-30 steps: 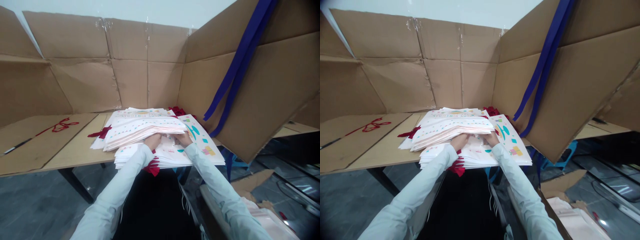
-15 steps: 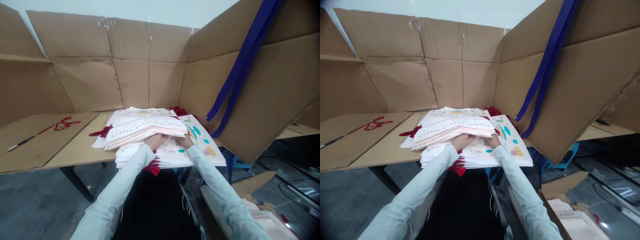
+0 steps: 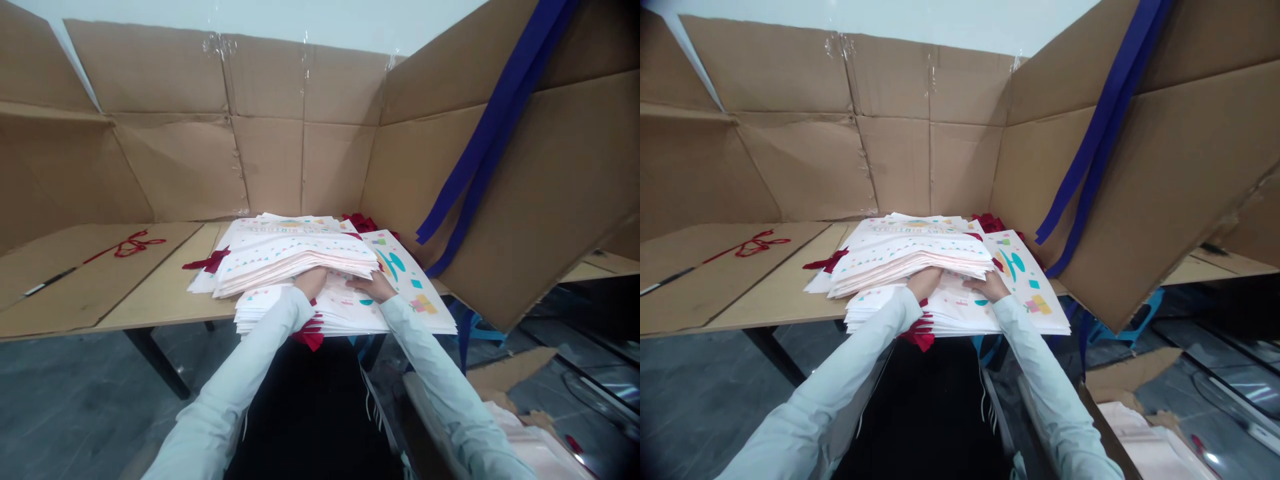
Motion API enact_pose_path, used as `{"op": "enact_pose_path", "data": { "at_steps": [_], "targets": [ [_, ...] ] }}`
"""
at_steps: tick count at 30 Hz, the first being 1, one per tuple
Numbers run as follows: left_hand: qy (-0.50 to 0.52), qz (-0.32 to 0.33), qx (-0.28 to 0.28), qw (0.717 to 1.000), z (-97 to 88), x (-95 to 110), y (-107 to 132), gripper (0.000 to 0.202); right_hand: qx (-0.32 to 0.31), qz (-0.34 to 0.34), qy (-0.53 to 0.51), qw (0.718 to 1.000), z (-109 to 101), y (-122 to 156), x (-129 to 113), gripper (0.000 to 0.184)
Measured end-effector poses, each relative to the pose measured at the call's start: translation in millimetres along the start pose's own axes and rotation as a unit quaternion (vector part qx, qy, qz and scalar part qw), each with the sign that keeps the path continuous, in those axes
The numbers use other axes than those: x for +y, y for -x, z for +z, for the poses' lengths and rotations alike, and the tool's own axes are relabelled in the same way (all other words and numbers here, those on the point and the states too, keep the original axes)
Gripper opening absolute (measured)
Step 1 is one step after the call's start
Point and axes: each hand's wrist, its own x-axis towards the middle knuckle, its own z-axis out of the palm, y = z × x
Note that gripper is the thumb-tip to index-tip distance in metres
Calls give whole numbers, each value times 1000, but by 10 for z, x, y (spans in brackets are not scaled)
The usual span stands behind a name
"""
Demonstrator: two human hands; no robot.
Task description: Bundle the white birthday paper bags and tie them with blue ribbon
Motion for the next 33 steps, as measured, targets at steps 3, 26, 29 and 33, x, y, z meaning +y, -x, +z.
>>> {"op": "enact_pose_path", "data": {
  "at_steps": [3, 26, 29, 33],
  "targets": [
    [16, 10, 9, 1000, 1, -8, 6, 43, 7, -21, -26, 999, 59, -69, 99, 50],
    [4, 30, 11, 999, 35, -36, 16, 38, 47, -73, 82, 993, -26, -106, 219, 46],
    [-2, 12, 5, 1000, 41, -32, 10, 40, 0, -56, 91, 994, -87, -57, 105, 50],
    [-2, 1, -13, 1000, 45, -26, -1, 41, -34, -45, 90, 994, -103, 14, -2, 55]
  ]
}}
